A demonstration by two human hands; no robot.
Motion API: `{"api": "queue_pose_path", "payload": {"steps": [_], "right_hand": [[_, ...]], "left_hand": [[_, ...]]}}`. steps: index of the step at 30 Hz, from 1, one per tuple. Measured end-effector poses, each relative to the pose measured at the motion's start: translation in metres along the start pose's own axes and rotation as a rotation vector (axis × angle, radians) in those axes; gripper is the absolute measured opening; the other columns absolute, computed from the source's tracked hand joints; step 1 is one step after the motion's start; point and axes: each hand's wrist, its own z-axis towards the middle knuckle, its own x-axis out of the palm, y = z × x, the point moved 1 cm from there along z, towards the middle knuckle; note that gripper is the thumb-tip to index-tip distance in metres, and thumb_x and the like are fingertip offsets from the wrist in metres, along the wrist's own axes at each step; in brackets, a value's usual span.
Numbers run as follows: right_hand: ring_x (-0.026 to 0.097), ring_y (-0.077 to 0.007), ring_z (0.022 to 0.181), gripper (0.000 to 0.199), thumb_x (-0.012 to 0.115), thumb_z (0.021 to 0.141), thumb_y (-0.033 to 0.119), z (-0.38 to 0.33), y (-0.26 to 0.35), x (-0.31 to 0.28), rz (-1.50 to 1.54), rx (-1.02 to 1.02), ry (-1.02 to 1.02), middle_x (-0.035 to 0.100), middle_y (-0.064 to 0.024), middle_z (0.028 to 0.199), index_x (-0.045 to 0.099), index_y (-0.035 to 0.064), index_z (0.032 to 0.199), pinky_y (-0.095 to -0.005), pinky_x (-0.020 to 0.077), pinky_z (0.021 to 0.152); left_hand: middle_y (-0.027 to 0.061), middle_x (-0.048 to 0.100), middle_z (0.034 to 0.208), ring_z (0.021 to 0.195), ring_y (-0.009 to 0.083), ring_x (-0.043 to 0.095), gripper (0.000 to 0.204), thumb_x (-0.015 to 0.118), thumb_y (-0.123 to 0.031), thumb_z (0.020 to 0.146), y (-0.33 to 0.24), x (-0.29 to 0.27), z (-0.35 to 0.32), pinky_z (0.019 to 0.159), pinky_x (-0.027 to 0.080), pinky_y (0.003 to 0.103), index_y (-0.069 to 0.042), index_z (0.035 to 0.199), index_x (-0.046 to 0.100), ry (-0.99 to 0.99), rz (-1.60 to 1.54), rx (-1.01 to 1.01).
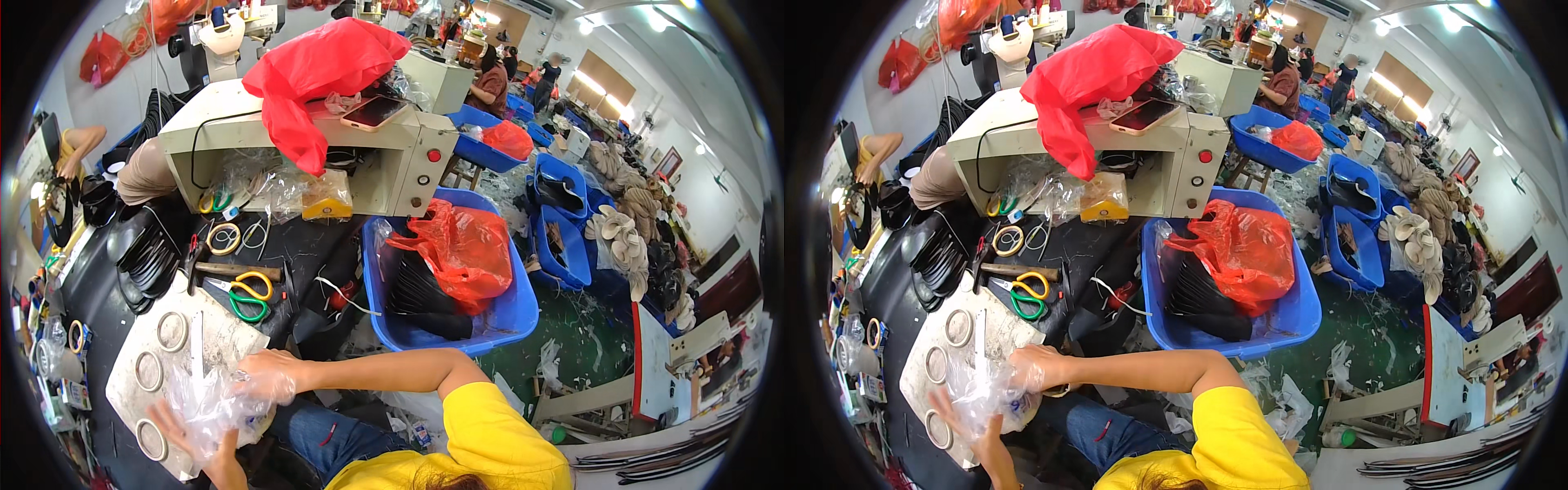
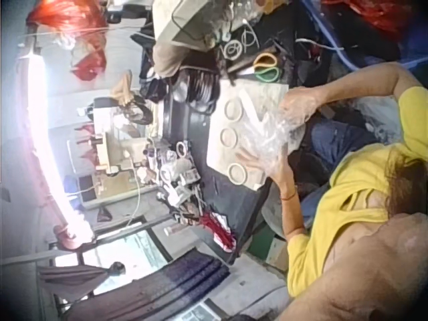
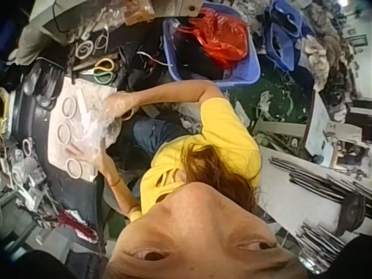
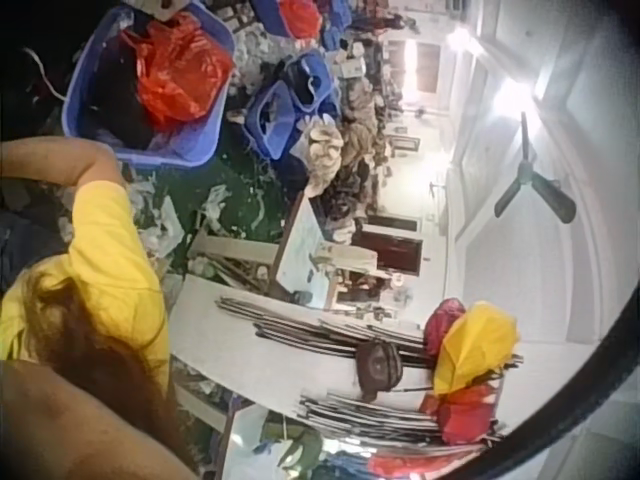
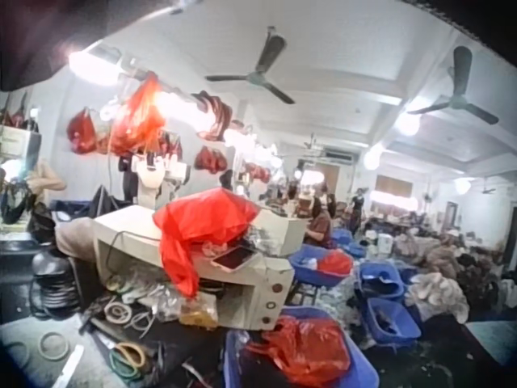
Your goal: Untangling red shoe straps from a bag, measuring and cutting them, and organizing items on a workbench.
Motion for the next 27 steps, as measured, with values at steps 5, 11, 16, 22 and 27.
{"api": "queue_pose_path", "payload": {"steps": [5, 11, 16, 22, 27], "right_hand": [[0.063, -0.039, 0.081, 0.035, 0.059, 0.072, 0.03, -0.01, 0.009, 0.007, -0.112, -0.115, -0.044, 0.062, -0.025, 0.081, 0.062, 0.0023, 0.093, -0.0469, 0.0502, 0.07], [0.062, -0.0377, 0.083, 0.043, 0.064, 0.07, 0.025, -0.019, 0.047, -0.002, -0.125, -0.475, 0.151, 0.062, -0.0209, 0.094, 0.052, -0.0017, 0.102, -0.0432, 0.05, 0.069], [0.064, -0.0294, 0.085, 0.046, 0.06, 0.085, 0.031, 0.036, -0.022, -0.054, 0.184, -0.195, 0.299, 0.065, -0.0179, 0.094, 0.05, 0.0002, 0.118, -0.0374, 0.0501, 0.076], [0.061, -0.0345, 0.09, 0.019, 0.054, 0.078, 0.013, 0.192, -0.159, -0.085, -0.586, 0.236, -0.539, 0.063, -0.0205, 0.093, 0.067, 0.0014, 0.082, -0.0431, 0.0527, 0.075], [0.06, -0.0244, 0.091, 0.018, 0.053, 0.081, 0.015, 0.236, -0.195, -0.072, -0.949, 0.185, -0.564, 0.066, -0.0088, 0.094, 0.069, 0.0079, 0.08, -0.0395, 0.0448, 0.076]], "left_hand": [[0.0168, 0.01, 0.151, 0.138, 0.0309, 0.02, 0.104, 0.073, -0.018, 0.069, -0.019, -0.015, 0.023, 0.107, 0.026, 0.046, -0.007, 0.147, 0.005, 0.633, 0.605, 0.281], [0.0233, 0.042, 0.132, 0.118, 0.0347, 0.048, 0.111, 0.082, -0.036, 0.053, 0.019, -0.034, 0.019, 0.099, 0.037, 0.04, -0.001, 0.142, 0.025, 0.776, -0.132, -0.391], [0.0154, 0.058, 0.115, 0.107, 0.0289, 0.056, 0.087, 0.079, -0.026, 0.057, 0.023, -0.036, 0.017, 0.09, 0.044, 0.036, 0.002, 0.13, 0.041, 0.854, 0.194, -0.277], [0.0114, 0.052, 0.121, 0.11, 0.024, 0.051, 0.07, 0.064, -0.039, 0.076, 0.073, -0.069, -0.026, 0.094, 0.04, 0.037, -0.003, 0.131, 0.041, 0.43, -0.421, -0.875], [0.0079, 0.031, 0.144, 0.132, 0.0232, 0.026, 0.065, 0.045, -0.043, 0.09, 0.117, -0.074, -0.039, 0.111, 0.012, 0.041, -0.008, 0.141, 0.027, 0.054, -1.103, -1.024]]}}
